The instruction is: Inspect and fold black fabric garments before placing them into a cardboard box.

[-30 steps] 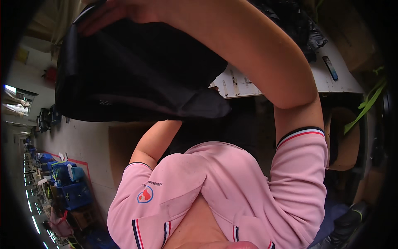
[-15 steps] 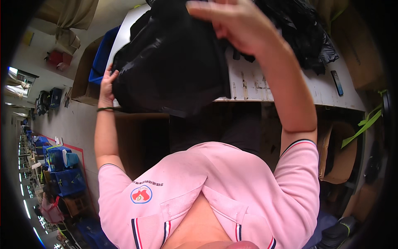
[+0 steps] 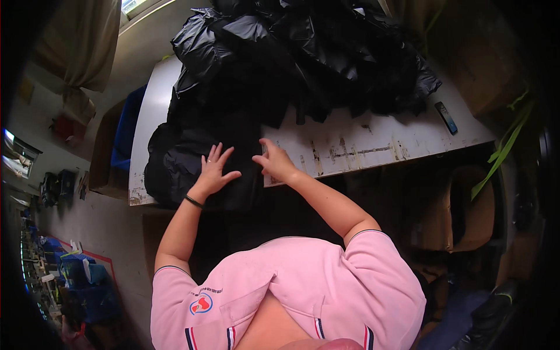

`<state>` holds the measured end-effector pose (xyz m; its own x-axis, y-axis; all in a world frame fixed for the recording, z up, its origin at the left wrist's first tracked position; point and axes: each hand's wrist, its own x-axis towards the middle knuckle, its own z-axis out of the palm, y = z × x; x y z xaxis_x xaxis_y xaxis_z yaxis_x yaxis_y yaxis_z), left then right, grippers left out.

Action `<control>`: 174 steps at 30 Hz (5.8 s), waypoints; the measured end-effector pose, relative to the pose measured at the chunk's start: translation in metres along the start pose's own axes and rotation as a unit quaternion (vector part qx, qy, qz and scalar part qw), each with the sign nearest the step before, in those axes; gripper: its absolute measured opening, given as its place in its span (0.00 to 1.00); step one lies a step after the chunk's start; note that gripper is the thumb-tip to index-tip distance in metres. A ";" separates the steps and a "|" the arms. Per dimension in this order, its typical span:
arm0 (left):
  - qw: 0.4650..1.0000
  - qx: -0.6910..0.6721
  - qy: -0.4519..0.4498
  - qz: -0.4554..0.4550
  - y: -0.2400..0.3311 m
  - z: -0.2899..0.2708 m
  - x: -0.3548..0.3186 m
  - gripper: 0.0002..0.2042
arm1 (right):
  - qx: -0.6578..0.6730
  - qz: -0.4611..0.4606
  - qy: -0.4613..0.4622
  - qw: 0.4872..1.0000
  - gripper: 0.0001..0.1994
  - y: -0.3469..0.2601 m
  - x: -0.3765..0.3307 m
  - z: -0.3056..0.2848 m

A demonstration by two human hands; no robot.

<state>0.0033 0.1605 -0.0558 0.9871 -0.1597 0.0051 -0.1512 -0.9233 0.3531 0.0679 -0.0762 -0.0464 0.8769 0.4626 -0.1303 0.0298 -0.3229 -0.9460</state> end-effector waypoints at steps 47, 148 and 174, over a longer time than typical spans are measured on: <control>0.998 -0.011 0.018 -0.051 0.005 0.035 0.003 0.39 | -0.465 -0.063 0.384 0.795 0.28 -0.071 0.231 -0.420; 0.918 -0.311 -0.128 0.208 0.154 -0.062 0.002 0.28 | 0.182 -0.230 0.140 0.946 0.08 -0.092 -0.066 -0.133; 0.647 -0.754 0.114 0.019 0.152 -0.060 0.024 0.08 | -0.291 -0.407 0.213 0.840 0.07 -0.112 -0.093 -0.107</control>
<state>0.0071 0.0378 0.0544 0.9921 0.0416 0.1184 -0.1234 0.4975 0.8586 0.0343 -0.1711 0.1031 0.5411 0.4286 0.7236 0.8226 -0.4484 -0.3496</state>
